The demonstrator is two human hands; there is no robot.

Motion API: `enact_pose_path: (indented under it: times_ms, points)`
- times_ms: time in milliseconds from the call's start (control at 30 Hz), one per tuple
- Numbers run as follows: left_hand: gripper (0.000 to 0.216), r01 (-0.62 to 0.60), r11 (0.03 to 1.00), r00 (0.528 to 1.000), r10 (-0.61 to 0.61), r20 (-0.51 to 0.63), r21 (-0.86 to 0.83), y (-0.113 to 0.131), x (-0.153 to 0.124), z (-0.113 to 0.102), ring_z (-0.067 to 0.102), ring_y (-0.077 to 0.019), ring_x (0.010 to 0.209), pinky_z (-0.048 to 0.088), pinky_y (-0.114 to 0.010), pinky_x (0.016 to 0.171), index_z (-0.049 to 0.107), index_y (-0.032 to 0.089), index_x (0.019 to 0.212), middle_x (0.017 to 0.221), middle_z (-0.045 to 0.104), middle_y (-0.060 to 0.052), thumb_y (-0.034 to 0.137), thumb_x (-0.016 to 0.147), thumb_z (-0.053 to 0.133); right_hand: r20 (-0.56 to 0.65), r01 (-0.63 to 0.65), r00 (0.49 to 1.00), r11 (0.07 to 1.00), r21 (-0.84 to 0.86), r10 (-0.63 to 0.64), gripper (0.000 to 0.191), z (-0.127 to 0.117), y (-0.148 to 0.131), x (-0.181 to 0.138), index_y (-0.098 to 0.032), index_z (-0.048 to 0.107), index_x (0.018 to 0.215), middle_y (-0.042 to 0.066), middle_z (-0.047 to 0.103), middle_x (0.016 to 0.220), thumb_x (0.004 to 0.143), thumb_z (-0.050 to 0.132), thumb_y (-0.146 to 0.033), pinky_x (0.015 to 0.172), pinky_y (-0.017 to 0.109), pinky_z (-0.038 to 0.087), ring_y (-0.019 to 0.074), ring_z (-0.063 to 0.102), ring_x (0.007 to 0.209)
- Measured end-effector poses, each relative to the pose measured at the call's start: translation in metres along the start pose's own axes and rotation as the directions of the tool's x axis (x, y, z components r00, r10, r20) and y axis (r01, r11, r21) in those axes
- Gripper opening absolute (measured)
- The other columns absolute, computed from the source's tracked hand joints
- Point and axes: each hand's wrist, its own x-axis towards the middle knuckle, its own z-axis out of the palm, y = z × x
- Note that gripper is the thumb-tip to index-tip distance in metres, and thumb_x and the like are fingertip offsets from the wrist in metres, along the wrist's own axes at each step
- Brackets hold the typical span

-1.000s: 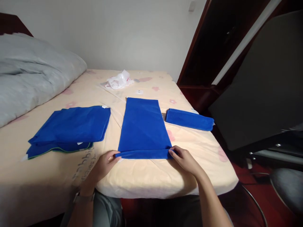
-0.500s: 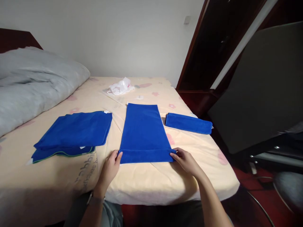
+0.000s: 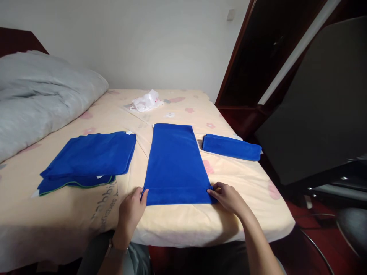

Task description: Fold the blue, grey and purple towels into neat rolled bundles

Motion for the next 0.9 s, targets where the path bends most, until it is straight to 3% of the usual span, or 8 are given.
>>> enact_pose_path:
  times_ms: [133,267,333,400,500,600,700,900]
  points:
    - [0.026,-0.036,0.997,0.996,0.041,-0.074,0.067,0.0,-0.002,0.005,0.062,-0.0211,0.066,0.033,-0.028,0.056,0.056,0.022,0.083,0.073,0.066,-0.004,0.039,0.099,0.043,-0.008,-0.018,1.0,0.999,-0.028,0.017,0.025,0.002,-0.002,0.001,-0.023,0.066,0.088,0.007,0.073,0.09,0.087,0.06,-0.048,0.065,0.031,0.046,0.0264,0.069,0.081]
    - [0.015,-0.139,0.988,0.968,0.15,-0.204,0.067,0.0,0.0,0.0,0.062,-0.0259,0.085,0.045,-0.035,0.074,0.058,0.02,0.093,0.087,0.066,-0.01,0.03,0.096,0.047,-0.08,-0.034,0.996,0.995,-0.098,0.026,0.023,0.0,-0.004,-0.003,-0.024,0.062,0.093,0.006,0.071,0.089,0.086,0.061,-0.046,0.062,0.032,0.045,0.0259,0.067,0.079]
    - [0.013,-0.246,0.969,0.941,0.234,-0.244,-0.016,0.001,0.001,-0.004,0.061,-0.0266,0.095,0.047,-0.039,0.085,0.06,0.019,0.097,0.098,0.066,-0.012,0.023,0.094,0.048,-0.174,0.069,0.981,0.99,-0.126,-0.091,0.02,-0.004,-0.008,-0.008,-0.024,0.06,0.097,0.007,0.068,0.094,0.087,0.061,-0.041,0.069,0.034,0.047,0.0262,0.065,0.085]
    - [0.015,-0.387,0.912,0.908,0.35,-0.23,-0.139,0.002,0.001,-0.009,0.059,-0.0251,0.104,0.046,-0.04,0.094,0.062,0.02,0.1,0.106,0.066,-0.011,0.019,0.093,0.048,-0.2,0.273,0.937,0.958,-0.092,-0.286,0.016,-0.009,-0.013,-0.013,-0.024,0.06,0.101,0.007,0.065,0.103,0.09,0.057,-0.035,0.082,0.036,0.049,0.0253,0.062,0.096]
    - [0.022,-0.503,0.818,0.862,0.497,-0.097,-0.28,0.002,-0.001,-0.013,0.057,-0.0247,0.115,0.045,-0.041,0.102,0.064,0.024,0.109,0.119,0.065,-0.008,0.022,0.089,0.055,-0.046,0.486,0.874,0.873,0.047,-0.484,0.019,-0.009,-0.02,-0.018,-0.026,0.063,0.106,0.006,0.062,0.118,0.088,0.061,-0.029,0.098,0.036,0.045,0.0236,0.057,0.112]
    - [0.042,-0.489,0.81,0.85,0.526,0.031,-0.324,-0.004,0.0,-0.014,0.055,-0.0257,0.121,0.046,-0.042,0.104,0.062,0.026,0.121,0.13,0.061,-0.006,0.015,0.08,0.056,0.094,0.491,0.864,0.869,0.063,-0.495,0.034,-0.004,-0.019,-0.016,-0.026,0.067,0.11,0.006,0.059,0.128,0.076,0.069,-0.022,0.104,0.041,0.042,0.0268,0.053,0.12]
    - [0.055,-0.444,0.822,0.869,0.492,0.051,-0.357,-0.014,0.004,-0.011,0.056,-0.0244,0.123,0.047,-0.041,0.106,0.062,0.026,0.122,0.132,0.061,-0.005,0.005,0.071,0.051,0.073,0.459,0.884,0.887,0.057,-0.462,0.041,0.001,-0.016,-0.011,-0.025,0.067,0.112,0.006,0.061,0.127,0.072,0.065,-0.015,0.104,0.042,0.041,0.0277,0.054,0.119]
    - [0.037,-0.277,0.815,0.934,0.352,0.055,-0.509,-0.033,0.012,-0.004,0.06,-0.0223,0.118,0.049,-0.037,0.103,0.064,0.024,0.117,0.125,0.065,-0.006,0.015,0.085,0.05,-0.033,0.311,0.95,0.924,0.22,-0.312,0.023,-0.002,-0.013,-0.007,-0.024,0.066,0.106,0.005,0.07,0.107,0.09,0.051,-0.029,0.084,0.034,0.05,0.0237,0.066,0.096]
